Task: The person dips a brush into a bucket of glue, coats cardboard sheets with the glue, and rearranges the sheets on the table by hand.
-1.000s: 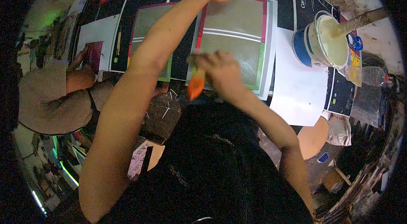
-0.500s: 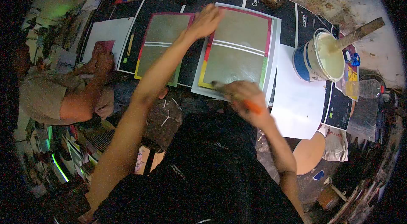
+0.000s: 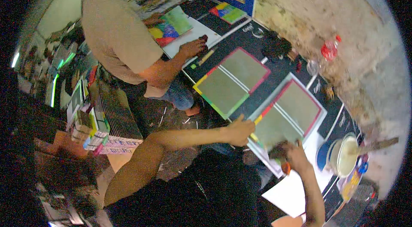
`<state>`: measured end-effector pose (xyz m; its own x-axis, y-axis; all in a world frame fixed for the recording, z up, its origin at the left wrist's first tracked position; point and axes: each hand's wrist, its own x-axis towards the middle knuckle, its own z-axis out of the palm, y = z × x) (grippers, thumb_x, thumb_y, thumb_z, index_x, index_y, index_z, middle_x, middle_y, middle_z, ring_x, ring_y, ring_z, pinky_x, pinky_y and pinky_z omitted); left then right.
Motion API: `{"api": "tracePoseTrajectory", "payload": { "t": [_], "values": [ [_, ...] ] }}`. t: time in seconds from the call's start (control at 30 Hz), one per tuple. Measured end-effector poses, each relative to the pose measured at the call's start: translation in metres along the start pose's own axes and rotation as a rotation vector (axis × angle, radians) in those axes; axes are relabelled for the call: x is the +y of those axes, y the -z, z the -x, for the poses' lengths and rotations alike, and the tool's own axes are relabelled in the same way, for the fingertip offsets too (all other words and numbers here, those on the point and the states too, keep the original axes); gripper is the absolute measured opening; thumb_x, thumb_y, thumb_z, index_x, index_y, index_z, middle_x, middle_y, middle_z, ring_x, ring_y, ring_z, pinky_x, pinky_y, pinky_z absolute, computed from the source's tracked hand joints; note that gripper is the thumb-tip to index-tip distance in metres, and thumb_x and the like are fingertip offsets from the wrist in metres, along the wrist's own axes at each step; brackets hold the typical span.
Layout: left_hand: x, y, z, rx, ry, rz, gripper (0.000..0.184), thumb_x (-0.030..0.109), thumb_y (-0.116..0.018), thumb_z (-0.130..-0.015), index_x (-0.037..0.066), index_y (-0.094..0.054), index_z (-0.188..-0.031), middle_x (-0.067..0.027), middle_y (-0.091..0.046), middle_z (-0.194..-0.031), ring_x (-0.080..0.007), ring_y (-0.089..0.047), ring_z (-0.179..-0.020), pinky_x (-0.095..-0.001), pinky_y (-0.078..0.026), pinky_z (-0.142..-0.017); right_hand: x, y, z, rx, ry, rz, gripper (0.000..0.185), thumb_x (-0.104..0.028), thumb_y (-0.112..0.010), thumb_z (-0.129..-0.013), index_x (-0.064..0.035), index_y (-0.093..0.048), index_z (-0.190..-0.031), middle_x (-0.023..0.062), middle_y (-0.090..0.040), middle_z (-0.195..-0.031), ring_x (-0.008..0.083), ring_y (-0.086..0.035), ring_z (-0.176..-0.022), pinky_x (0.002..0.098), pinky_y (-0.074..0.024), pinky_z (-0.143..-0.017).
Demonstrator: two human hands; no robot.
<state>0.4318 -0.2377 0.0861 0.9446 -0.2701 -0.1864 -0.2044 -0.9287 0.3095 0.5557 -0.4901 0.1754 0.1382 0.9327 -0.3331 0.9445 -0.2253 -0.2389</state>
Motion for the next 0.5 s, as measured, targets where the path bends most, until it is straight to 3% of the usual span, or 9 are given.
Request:
{"api": "tracePoseTrajectory", "payload": {
  "t": [0.13,0.17,0.2,0.23,0.27,0.3,0.37,0.4,0.5],
  "values": [
    [-0.002,-0.005,0.004,0.079,-0.060,-0.020,0.043,0.029,-0.061,-0.074,-0.001,-0.060,-0.104,-0.0175,-0.056,-0.107,-0.0306,-0.054,-0.105,-0.0596,-0.035,-0.091,0.019,-0.037,0.080,-0.081,-0.246,-0.004,0.032,-0.019,-0.061,-0.078,-0.0271,-0.067,-0.109,0.0003,-0.062,-0.119,0.0242,-0.059,-0.110,0.0651,-0.0244,-0.103],
    [-0.004,0.000,0.004,0.076,-0.059,-0.019,0.039,0.029,-0.060,-0.074,0.001,-0.062,-0.101,-0.0180,-0.057,-0.105,-0.0311,-0.054,-0.103,-0.0592,-0.035,-0.089,0.020,-0.038,0.101,-0.120,-0.266,-0.019,0.030,-0.021,-0.066,-0.073,-0.0241,-0.069,-0.103,0.0030,-0.066,-0.110,0.0249,-0.060,-0.105,0.0647,-0.0244,-0.103],
    [-0.009,0.010,-0.003,-0.047,-0.039,0.027,0.036,0.028,-0.060,-0.074,0.002,-0.063,-0.099,-0.0175,-0.058,-0.105,-0.0325,-0.054,-0.104,-0.0610,-0.033,-0.092,0.040,-0.062,0.124,-0.154,-0.335,-0.027,0.023,-0.021,-0.068,-0.072,-0.0308,-0.073,-0.092,-0.0021,-0.069,-0.101,0.0235,-0.061,-0.102,0.0701,-0.0220,-0.100],
    [-0.014,0.021,-0.015,-0.168,-0.016,0.075,0.034,0.028,-0.060,-0.074,0.003,-0.064,-0.098,-0.0171,-0.059,-0.104,-0.0339,-0.054,-0.106,-0.0628,-0.032,-0.096,0.034,-0.049,0.137,-0.036,-0.272,-0.097,0.020,-0.020,-0.071,-0.071,-0.0277,-0.073,-0.089,-0.0020,-0.070,-0.097,0.0228,-0.064,-0.093,0.0649,-0.0271,-0.098],
    [-0.018,0.031,-0.030,-0.289,0.008,0.129,0.032,0.027,-0.060,-0.074,0.005,-0.065,-0.096,-0.0166,-0.060,-0.104,-0.0353,-0.053,-0.108,-0.0646,-0.030,-0.099,0.020,-0.033,0.139,0.149,-0.391,-0.349,0.015,-0.018,-0.073,-0.072,-0.0225,-0.073,-0.086,0.0000,-0.070,-0.091,0.0214,-0.064,-0.086,0.0566,-0.0316,-0.097],
    [-0.028,0.028,-0.057,-0.067,0.029,0.216,0.028,0.029,-0.060,-0.076,0.007,-0.066,-0.092,-0.0153,-0.061,-0.101,-0.0354,-0.055,-0.105,-0.0633,-0.033,-0.096,0.013,-0.036,0.144,0.391,-0.340,-0.263,0.013,-0.015,-0.072,-0.075,-0.0119,-0.071,-0.087,0.0036,-0.068,-0.086,0.0214,-0.063,-0.081,0.0426,-0.0386,-0.093],
    [-0.034,0.037,-0.114,0.462,-0.041,0.362,0.026,0.035,-0.058,-0.080,0.011,-0.067,-0.085,-0.0128,-0.063,-0.097,-0.0349,-0.057,-0.100,-0.0580,-0.040,-0.082,0.009,-0.029,0.132,0.592,-0.570,-0.653,0.016,-0.007,-0.070,-0.077,-0.0028,-0.067,-0.092,0.0077,-0.066,-0.088,0.0222,-0.062,-0.085,0.0343,-0.0420,-0.090],
    [-0.038,0.054,-0.147,0.447,-0.175,0.343,0.031,0.037,-0.052,-0.085,0.009,-0.063,-0.092,-0.0152,-0.055,-0.094,-0.0352,-0.054,-0.094,-0.0570,-0.041,-0.079,0.019,-0.043,0.114,0.794,-0.390,-0.510,0.021,-0.002,-0.066,-0.078,0.0032,-0.062,-0.098,0.0120,-0.064,-0.095,0.0245,-0.060,-0.091,0.0316,-0.0439,-0.087],
    [-0.030,0.073,-0.213,0.399,-0.236,0.290,0.031,0.036,-0.051,-0.085,0.008,-0.063,-0.089,-0.0137,-0.059,-0.098,-0.0314,-0.056,-0.096,-0.0535,-0.041,-0.078,-0.016,-0.011,0.031,0.822,-0.320,-0.442,0.025,0.008,-0.062,-0.069,-0.0002,-0.064,-0.093,0.0135,-0.065,-0.095,0.0289,-0.062,-0.089,0.0347,-0.0472,-0.082]
  ]
}}
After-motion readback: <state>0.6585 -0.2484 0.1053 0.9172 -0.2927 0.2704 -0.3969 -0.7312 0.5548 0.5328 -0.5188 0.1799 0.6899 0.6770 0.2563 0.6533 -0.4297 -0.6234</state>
